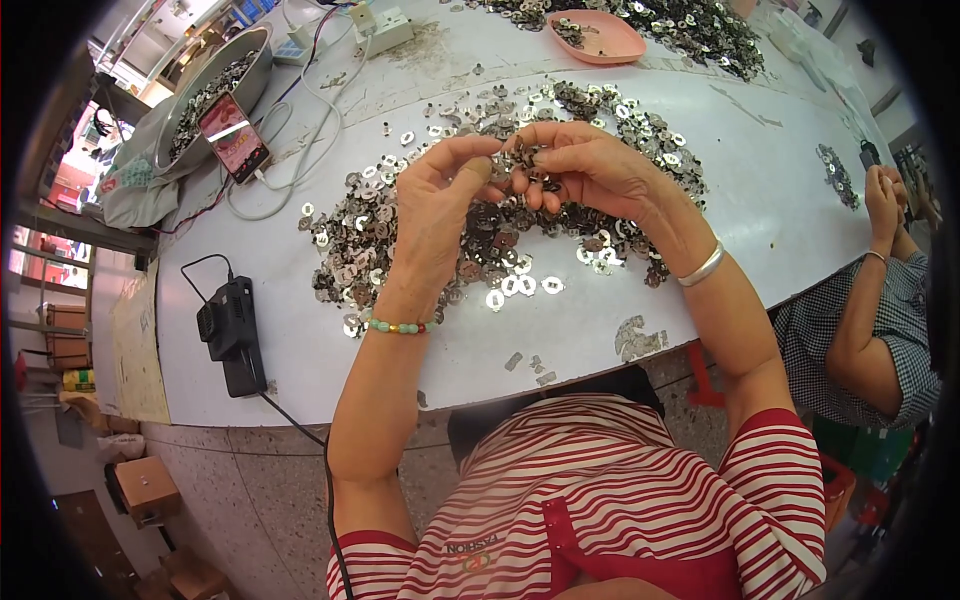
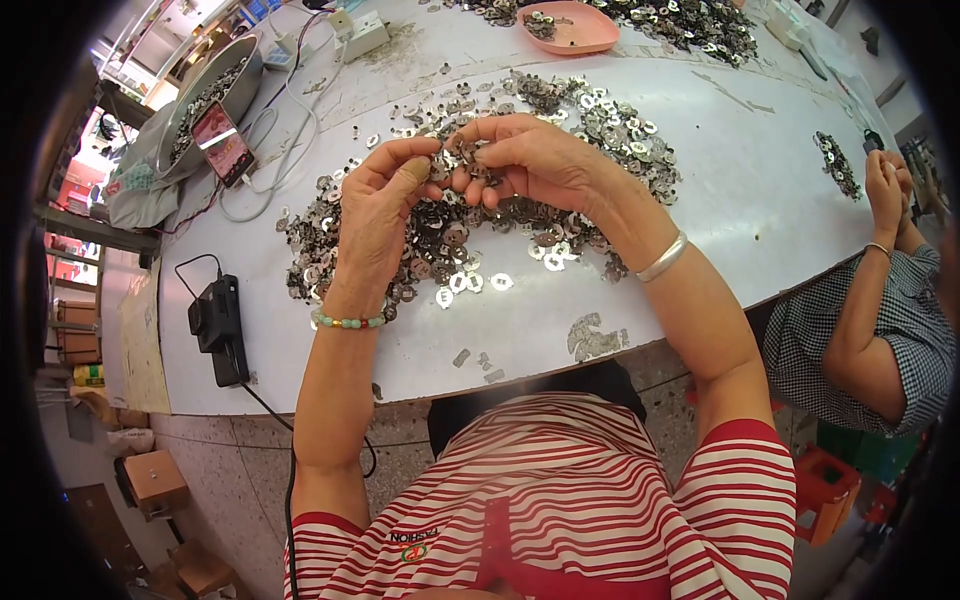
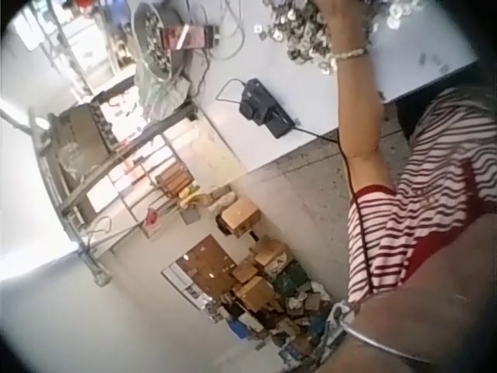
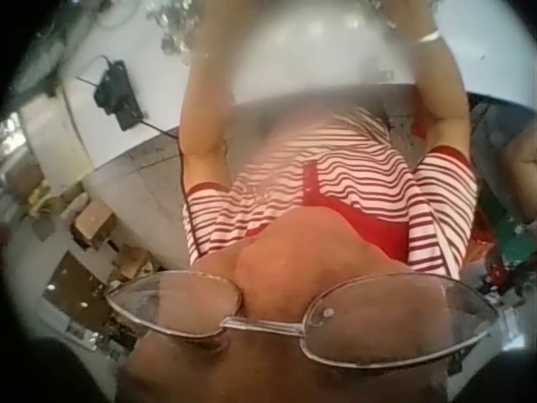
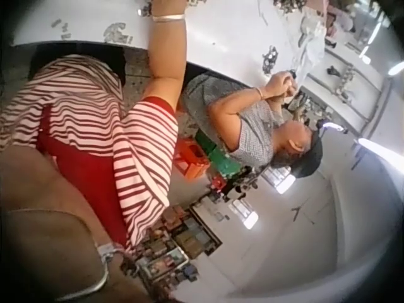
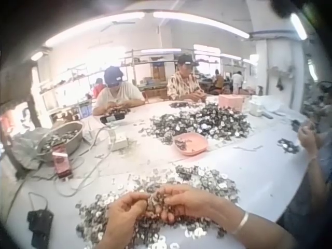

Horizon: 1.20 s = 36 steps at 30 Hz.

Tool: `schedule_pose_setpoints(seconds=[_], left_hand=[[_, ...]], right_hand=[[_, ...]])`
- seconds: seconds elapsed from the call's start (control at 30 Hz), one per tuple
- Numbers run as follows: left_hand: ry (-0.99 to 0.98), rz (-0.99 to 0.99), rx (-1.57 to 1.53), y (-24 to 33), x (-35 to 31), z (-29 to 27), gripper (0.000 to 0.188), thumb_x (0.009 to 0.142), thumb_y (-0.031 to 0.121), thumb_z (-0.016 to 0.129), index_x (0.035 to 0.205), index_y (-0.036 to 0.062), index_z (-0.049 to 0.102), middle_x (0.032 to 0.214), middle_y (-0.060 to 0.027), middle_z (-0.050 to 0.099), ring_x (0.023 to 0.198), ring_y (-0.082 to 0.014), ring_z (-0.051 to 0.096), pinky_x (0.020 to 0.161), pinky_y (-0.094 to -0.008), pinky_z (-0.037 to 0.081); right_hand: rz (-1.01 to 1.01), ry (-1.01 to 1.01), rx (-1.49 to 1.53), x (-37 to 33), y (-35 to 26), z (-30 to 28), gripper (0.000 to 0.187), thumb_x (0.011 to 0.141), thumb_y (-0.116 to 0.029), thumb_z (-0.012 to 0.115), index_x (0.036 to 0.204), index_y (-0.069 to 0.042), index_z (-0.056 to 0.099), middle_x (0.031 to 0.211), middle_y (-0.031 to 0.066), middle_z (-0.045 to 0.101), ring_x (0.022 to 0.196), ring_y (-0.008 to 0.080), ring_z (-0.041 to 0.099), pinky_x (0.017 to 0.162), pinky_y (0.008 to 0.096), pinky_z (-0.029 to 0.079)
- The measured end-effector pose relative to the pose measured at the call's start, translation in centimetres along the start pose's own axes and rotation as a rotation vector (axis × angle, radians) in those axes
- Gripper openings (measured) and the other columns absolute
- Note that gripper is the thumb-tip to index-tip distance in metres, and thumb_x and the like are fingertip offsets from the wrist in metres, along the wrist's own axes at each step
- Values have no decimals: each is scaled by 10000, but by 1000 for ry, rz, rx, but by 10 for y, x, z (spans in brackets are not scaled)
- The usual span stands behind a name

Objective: The person sorts small metal washer-like parts by hand on a workbench, inspecting them one by one.

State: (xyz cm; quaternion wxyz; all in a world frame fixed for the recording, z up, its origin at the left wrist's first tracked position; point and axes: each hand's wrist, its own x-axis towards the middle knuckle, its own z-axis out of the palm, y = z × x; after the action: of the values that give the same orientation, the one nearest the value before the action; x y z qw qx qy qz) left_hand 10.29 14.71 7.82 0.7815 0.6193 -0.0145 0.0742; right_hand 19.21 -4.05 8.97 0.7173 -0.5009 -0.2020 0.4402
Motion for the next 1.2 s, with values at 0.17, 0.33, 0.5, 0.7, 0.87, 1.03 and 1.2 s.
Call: schedule_pose_setpoints(seconds=[0.17, 0.33, 0.5, 0.7, 0.87, 1.03, 1.2], left_hand=[[10, -25, 44, 2, -1, 2, 187, 935, 73, 589, 1087, -26, 635, 979, -74, 665, 790, -120, 643, 702, -223, 518], [79, -20, 58, 1, -1, 6, 170, 893, 39, 561, 1005, -11, 679, 873, -46, 668, 707, -96, 610, 653, -220, 497], [191, 28, 229, -1, -1, 7, 158, 888, 52, 580, 998, 8, 684, 815, -36, 671, 675, -91, 615, 597, -229, 496], [345, 230, 644, -4, 1, 5, 141, 908, 54, 587, 1002, 28, 688, 732, -6, 654, 655, -59, 603, 571, -207, 467], [364, 454, 1070, -6, 5, -5, 166, 830, 76, 629, 980, 43, 692, 811, -85, 664, 797, -203, 622, 703, -328, 487], [238, 559, 1372, -23, 3, -11, 210, 783, 127, 652, 984, 77, 691, 1020, -133, 622, 981, -306, 570, 863, -443, 421], [213, 486, 1355, -26, 4, -13, 201, 788, 121, 636, 979, 80, 683, 1013, -135, 601, 996, -305, 568, 866, -436, 411]], right_hand=[[14, 9, 11, 1, 0, -1, 253, 919, -5, 439, 1150, 62, 518, 902, 152, 646, 730, 186, 676, 579, 234, 568], [24, -11, -2, -1, -2, 1, 272, 941, -24, 406, 1172, 73, 512, 892, 154, 659, 702, 182, 675, 591, 235, 569], [-133, 154, -470, 5, 5, 9, 325, 927, -22, 428, 1235, 5, 530, 942, 119, 677, 698, 136, 652, 620, 239, 541], [-443, 269, -1030, 8, 12, 9, 380, 849, 10, 512, 1218, -50, 581, 1021, 112, 693, 810, 206, 647, 756, 317, 523], [-672, 556, -1532, 13, 26, -13, 288, 885, -113, 575, 1169, -80, 616, 1063, 124, 644, 1030, 338, 571, 917, 402, 453], [-521, 212, -1447, 11, 24, 4, 233, 918, -183, 589, 1095, -37, 632, 1137, 117, 626, 1107, 299, 551, 970, 398, 424], [-613, 363, -1341, 12, 16, -3, 151, 884, -80, 593, 1009, -12, 645, 987, 137, 665, 816, 293, 652, 751, 349, 520]])
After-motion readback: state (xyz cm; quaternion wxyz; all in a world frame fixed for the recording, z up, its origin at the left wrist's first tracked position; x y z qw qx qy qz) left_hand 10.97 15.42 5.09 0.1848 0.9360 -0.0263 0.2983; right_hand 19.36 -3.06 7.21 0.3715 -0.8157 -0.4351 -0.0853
